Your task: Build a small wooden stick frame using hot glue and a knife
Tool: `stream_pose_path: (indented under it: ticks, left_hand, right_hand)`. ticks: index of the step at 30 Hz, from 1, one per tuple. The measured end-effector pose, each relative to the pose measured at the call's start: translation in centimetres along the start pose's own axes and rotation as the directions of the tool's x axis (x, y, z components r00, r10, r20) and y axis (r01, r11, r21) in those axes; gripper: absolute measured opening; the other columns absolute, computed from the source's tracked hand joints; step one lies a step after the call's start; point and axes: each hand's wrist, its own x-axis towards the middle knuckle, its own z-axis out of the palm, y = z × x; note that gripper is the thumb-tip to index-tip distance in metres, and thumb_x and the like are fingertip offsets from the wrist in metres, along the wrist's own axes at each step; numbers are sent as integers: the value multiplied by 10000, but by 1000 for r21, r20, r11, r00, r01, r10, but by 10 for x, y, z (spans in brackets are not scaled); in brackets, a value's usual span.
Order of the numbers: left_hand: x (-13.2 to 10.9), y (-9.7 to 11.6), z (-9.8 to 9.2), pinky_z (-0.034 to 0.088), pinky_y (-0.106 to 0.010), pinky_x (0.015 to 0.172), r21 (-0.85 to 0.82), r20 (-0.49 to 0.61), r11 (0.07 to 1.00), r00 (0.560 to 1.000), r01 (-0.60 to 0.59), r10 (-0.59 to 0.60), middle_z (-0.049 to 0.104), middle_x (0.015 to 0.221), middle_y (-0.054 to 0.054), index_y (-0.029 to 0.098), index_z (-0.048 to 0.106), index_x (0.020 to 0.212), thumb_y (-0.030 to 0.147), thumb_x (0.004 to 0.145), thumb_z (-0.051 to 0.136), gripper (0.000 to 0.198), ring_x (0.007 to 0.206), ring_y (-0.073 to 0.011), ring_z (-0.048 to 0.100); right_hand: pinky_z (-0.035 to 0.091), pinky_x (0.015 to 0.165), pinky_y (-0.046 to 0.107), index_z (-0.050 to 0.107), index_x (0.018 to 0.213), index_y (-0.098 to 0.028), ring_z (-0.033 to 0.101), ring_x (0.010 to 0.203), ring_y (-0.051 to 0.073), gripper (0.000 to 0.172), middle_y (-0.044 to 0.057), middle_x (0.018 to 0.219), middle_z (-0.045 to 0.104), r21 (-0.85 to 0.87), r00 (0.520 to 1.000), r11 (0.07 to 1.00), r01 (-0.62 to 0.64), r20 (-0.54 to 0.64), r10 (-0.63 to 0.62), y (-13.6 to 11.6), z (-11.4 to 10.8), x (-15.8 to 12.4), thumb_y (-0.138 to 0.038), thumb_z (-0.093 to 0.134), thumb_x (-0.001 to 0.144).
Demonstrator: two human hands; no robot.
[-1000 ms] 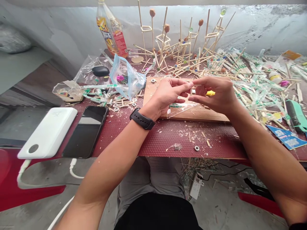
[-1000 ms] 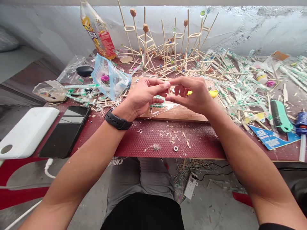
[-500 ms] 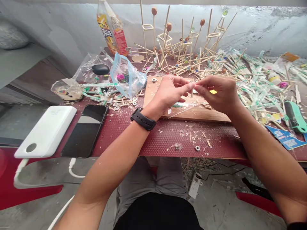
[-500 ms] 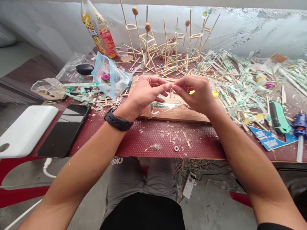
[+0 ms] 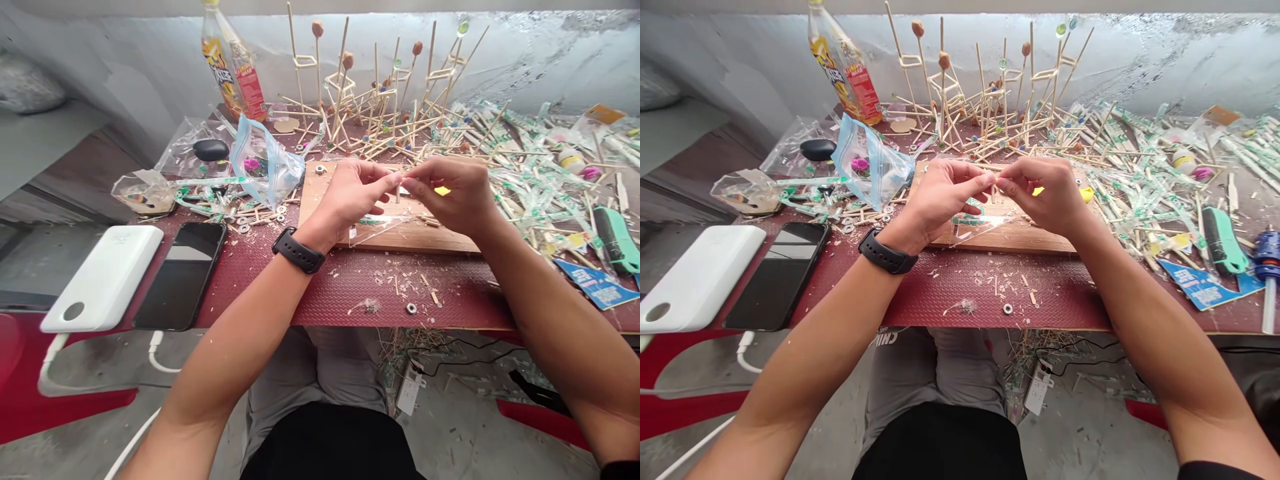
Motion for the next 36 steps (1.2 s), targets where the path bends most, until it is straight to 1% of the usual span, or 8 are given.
stream_pose_path:
  ticks: [2,4,7,11,17,27,32,36]
  left_hand:
    - [0,0,0,547,-190,665,14,19,1000,1000,5,-6,789,906,-65,149,785,867,470,1018,870,365,787,-95,719]
    - [-1,1,1,545,-189,663,8,27,1000,1000,14,-14,785,899,-65,148,785,870,494,1003,885,384,793,-99,722]
    - [-1,2,2,542,-188,665,-13,10,1000,1000,14,-14,755,850,-48,144,784,875,408,999,902,315,778,-91,699]
    - [-2,4,3,533,-185,667,-16,8,1000,1000,14,-14,709,791,-22,139,766,846,258,1041,833,238,743,-75,667]
    - [-2,4,4,511,-171,645,-21,32,1000,999,-2,3,676,761,-4,137,744,817,183,1053,786,243,701,-56,625]
    - [-2,4,3,537,-167,668,-15,36,997,997,74,-73,797,967,-70,155,755,878,442,1085,789,355,798,-77,721]
    - [-2,2,2,537,-180,629,-27,62,998,996,65,-64,808,951,-78,159,766,869,568,1002,873,443,764,-87,714]
    - [-3,3,3,524,-189,624,-3,71,999,997,39,-38,788,895,-67,161,747,822,576,982,892,468,741,-87,691]
  right_hand:
    - [613,664,414,822,895,-285,679,640,197,216,19,779,791,12,1000,1000,0,-4,0,0,0,0,-453,770,1022]
    - [618,667,414,820,901,-287,699,661,204,214,21,792,797,29,1000,1000,0,-3,0,1,-1,1,-455,775,1025]
    - [623,671,412,820,907,-289,715,684,211,212,24,807,806,44,1000,999,-1,4,1,0,0,1,-456,773,1029]
    - [629,687,427,829,926,-293,706,688,215,241,29,834,813,45,1000,999,-18,18,17,0,0,0,-499,767,1035]
    - [632,688,431,847,934,-289,697,686,214,257,28,815,801,34,1000,999,-11,17,11,0,0,-1,-513,761,1026]
    - [634,693,431,827,938,-311,719,700,226,213,20,826,820,44,999,998,-48,14,47,-2,-2,1,-488,747,1026]
    - [659,705,451,835,927,-329,742,732,251,228,30,843,842,24,996,996,-89,32,89,-5,-2,1,-526,754,1008]
    - [662,699,446,831,910,-329,743,720,241,272,24,847,849,36,996,996,-82,35,80,-7,-2,1,-564,750,1020]
